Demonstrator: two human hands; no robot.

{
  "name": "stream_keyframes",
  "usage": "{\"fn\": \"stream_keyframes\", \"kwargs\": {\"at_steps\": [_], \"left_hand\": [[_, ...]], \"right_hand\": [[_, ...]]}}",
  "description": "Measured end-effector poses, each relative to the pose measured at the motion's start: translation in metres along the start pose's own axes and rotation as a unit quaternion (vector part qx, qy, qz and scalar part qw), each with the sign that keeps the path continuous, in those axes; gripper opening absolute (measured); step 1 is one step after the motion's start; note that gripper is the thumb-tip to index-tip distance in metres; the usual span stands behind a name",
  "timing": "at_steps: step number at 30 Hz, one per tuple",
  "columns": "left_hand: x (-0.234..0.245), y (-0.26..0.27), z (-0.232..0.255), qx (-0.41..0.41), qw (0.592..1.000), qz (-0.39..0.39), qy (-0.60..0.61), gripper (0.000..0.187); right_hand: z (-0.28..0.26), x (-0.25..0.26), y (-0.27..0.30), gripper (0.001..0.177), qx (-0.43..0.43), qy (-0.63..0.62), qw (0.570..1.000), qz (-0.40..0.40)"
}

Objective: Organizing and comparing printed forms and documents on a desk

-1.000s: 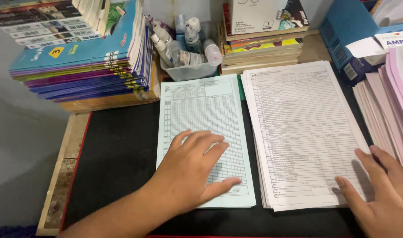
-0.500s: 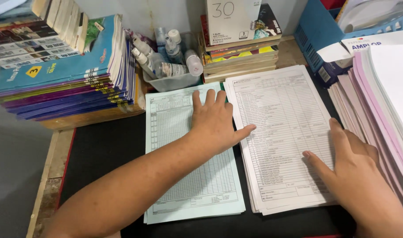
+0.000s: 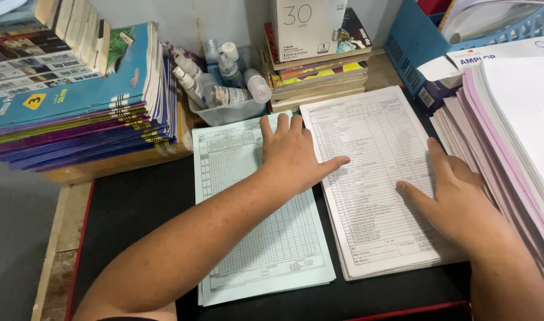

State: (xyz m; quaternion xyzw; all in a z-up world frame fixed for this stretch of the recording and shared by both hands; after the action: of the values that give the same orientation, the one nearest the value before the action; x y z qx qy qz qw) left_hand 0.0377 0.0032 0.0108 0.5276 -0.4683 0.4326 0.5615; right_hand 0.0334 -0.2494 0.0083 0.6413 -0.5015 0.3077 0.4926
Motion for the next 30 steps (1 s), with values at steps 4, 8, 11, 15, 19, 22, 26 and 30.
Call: {"fn": "stream_keyframes", "kwargs": {"at_steps": [4, 8, 11, 15, 19, 22, 26, 30], "left_hand": [[-0.005, 0.002, 0.005, -0.004, 1.000, 0.017, 0.001, 0.109], [-0.001, 0.007, 0.009, 0.000, 0.999, 0.029, -0.019, 0.110], [0.005, 0.020, 0.018, -0.010, 0.999, 0.004, -0.039, 0.110], [0.011, 0.051, 0.040, -0.051, 0.995, -0.057, -0.056, 0.113], [0.003, 0.078, 0.054, -0.085, 0.988, -0.112, -0.067, 0.117], [-0.007, 0.089, 0.060, -0.096, 0.988, -0.101, -0.066, 0.116], [-0.011, 0.094, 0.066, -0.102, 0.988, -0.109, -0.030, 0.115], [-0.005, 0.094, 0.067, -0.087, 0.985, -0.150, -0.011, 0.115]], "right_hand": [[-0.021, 0.014, 0.015, 0.098, -0.074, 0.021, 0.995, -0.061], [-0.018, 0.018, 0.020, 0.096, -0.076, -0.036, 0.995, -0.046], [0.004, 0.008, 0.012, 0.097, -0.047, -0.032, 0.998, -0.020], [0.012, 0.011, 0.029, 0.095, -0.059, -0.018, 0.998, 0.000], [0.017, 0.015, 0.042, 0.096, -0.107, 0.032, 0.994, -0.018], [0.015, 0.021, 0.050, 0.092, -0.117, 0.017, 0.993, -0.020], [0.024, 0.014, 0.050, 0.093, -0.118, 0.027, 0.992, -0.044], [0.026, 0.015, 0.048, 0.093, -0.094, 0.035, 0.995, -0.027]]}}
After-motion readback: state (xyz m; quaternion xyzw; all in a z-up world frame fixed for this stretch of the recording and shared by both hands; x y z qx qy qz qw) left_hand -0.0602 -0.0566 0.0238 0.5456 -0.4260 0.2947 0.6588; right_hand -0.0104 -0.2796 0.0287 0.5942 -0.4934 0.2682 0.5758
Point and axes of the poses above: each hand's wrist, its own y-axis away from the middle knuckle, its own x-axis out of the back of the hand, z = x × y, the point moved 4 cm from there along -y, towards the middle knuckle, and after that the axes turned 7 degrees about -x, right-handed, at the moved point
